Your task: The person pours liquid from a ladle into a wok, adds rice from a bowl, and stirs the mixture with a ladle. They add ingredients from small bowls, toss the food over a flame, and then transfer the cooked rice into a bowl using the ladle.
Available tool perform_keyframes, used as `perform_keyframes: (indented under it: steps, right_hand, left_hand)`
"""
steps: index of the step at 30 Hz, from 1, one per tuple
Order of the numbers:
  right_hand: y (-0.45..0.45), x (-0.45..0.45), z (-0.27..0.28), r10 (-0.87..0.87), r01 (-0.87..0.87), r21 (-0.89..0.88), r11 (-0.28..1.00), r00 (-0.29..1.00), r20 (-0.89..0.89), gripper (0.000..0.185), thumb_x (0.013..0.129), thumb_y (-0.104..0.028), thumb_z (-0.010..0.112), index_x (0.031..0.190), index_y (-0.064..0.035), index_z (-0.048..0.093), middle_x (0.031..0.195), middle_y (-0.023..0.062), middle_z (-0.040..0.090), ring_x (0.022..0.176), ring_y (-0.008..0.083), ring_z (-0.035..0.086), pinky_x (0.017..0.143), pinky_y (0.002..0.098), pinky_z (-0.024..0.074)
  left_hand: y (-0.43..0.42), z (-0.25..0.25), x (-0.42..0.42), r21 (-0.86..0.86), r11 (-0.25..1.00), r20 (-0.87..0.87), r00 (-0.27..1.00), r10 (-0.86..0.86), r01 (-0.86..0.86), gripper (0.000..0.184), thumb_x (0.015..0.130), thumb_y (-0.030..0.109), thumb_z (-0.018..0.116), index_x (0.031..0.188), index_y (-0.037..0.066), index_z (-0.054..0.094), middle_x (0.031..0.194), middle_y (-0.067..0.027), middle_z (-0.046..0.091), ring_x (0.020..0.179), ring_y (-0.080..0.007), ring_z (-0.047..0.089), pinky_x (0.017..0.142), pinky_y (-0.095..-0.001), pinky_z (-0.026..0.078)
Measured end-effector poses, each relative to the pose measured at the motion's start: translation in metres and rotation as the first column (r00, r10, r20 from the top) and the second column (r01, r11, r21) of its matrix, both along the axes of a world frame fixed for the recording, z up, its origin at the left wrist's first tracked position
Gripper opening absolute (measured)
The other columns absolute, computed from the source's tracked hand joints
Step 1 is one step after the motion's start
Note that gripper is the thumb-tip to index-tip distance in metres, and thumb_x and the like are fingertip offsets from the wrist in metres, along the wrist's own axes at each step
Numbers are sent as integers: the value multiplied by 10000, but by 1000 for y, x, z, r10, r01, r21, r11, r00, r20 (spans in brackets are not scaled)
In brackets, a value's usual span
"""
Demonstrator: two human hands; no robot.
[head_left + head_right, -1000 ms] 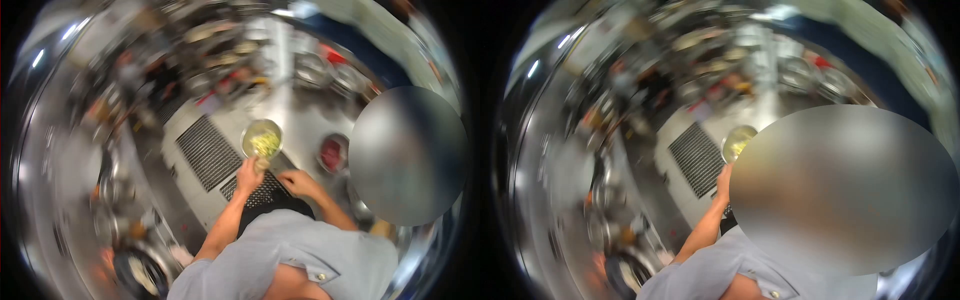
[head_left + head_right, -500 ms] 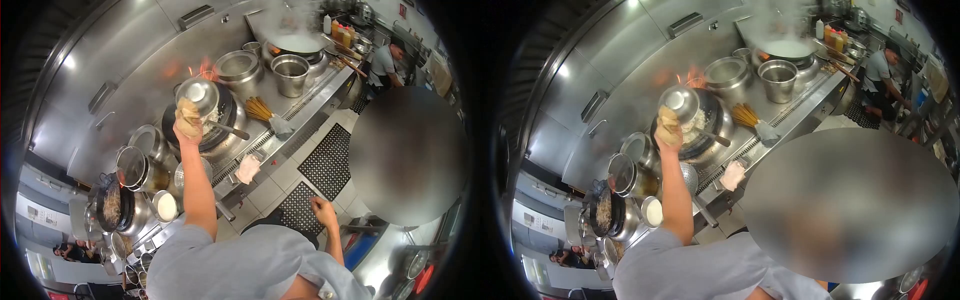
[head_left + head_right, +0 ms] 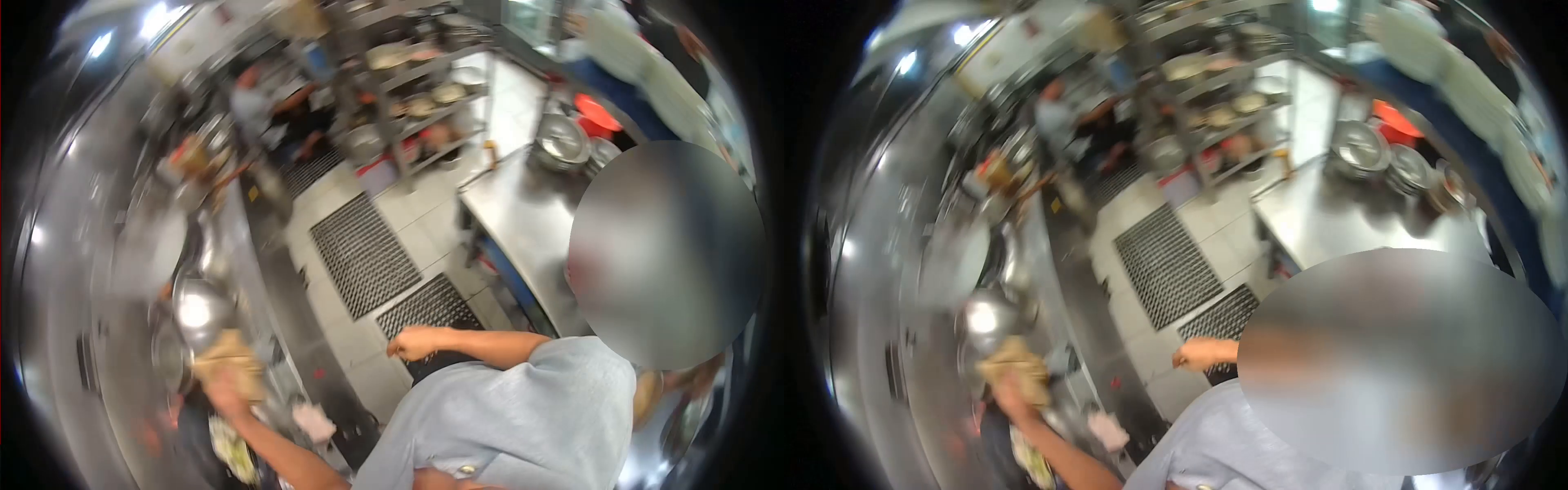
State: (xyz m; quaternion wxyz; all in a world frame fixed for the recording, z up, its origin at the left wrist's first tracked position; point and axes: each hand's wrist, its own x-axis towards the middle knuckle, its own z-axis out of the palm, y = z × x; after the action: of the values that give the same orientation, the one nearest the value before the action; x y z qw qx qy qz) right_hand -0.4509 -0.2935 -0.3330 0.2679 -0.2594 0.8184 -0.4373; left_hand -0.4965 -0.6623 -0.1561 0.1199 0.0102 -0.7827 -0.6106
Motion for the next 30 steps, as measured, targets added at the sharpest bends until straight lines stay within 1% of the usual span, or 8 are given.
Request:
perform_keyframes:
  steps: [2,6,9,15,19,24,26,30]
  right_hand:
    - [29,6,-40,16,-20,-40,999,995,-95,280,816,-109,532,1060,-72,665,962,146,686,880,317,653,781,396,509]
    - [105,32,-72,-60,62,58,996,998,-37,239,835,-133,553,1037,-92,675,961,127,685,887,298,644,793,399,500]
    - [143,45,-86,-167,166,39,985,985,37,248,825,-124,556,1046,-67,652,985,147,672,921,296,635,838,393,483]
    - [139,14,-134,-147,142,-59,988,984,-100,303,820,-122,552,1101,-32,619,1056,222,639,987,372,602,859,434,464]
    - [78,-26,-126,75,-89,-109,990,989,-127,331,812,-114,586,1125,-3,586,1077,226,630,1072,356,570,914,415,439]
    - [-53,-117,-121,398,-537,-242,808,801,-447,457,794,-130,626,1229,-43,519,1126,222,598,1021,321,598,803,388,506]
    - [-155,-140,-82,528,-516,169,840,848,-34,579,774,-107,644,1314,-57,441,1236,223,528,987,335,605,744,394,527]
    - [-333,-99,8,478,-585,-349,732,806,-349,720,743,-82,711,1385,-126,388,1271,171,512,1215,338,455,968,410,400]
  left_hand:
    - [137,-64,-25,-401,914,-15,997,-73,61,342,842,163,643,1132,-9,581,1008,-155,656,895,-276,636,833,-378,496]
    - [371,-133,-18,-358,531,305,633,-711,768,364,749,185,654,1083,63,576,984,-216,638,908,-387,622,774,-439,497]
    - [464,-149,-5,-454,317,202,442,-874,833,573,758,204,670,1269,62,453,1178,-220,564,1042,-399,567,881,-454,469]
    - [481,-128,-32,348,486,76,493,-867,801,680,825,253,685,1379,27,360,1256,-196,539,1152,-284,546,970,-365,441]
    - [348,-93,-26,949,104,-89,570,-817,296,510,905,246,578,1340,40,410,1210,-165,562,1085,-288,587,904,-402,496]
    - [159,-109,91,997,-20,-79,870,-486,79,622,915,438,502,1356,18,376,1203,-224,544,985,-363,607,871,-564,485]
    - [116,-127,160,993,63,113,981,-158,-105,638,901,485,495,1346,40,396,1202,-211,549,958,-355,611,838,-568,481]
    - [40,-139,226,944,-42,280,725,629,-328,623,898,569,442,1335,126,421,1261,-129,530,1052,-308,580,852,-566,462]
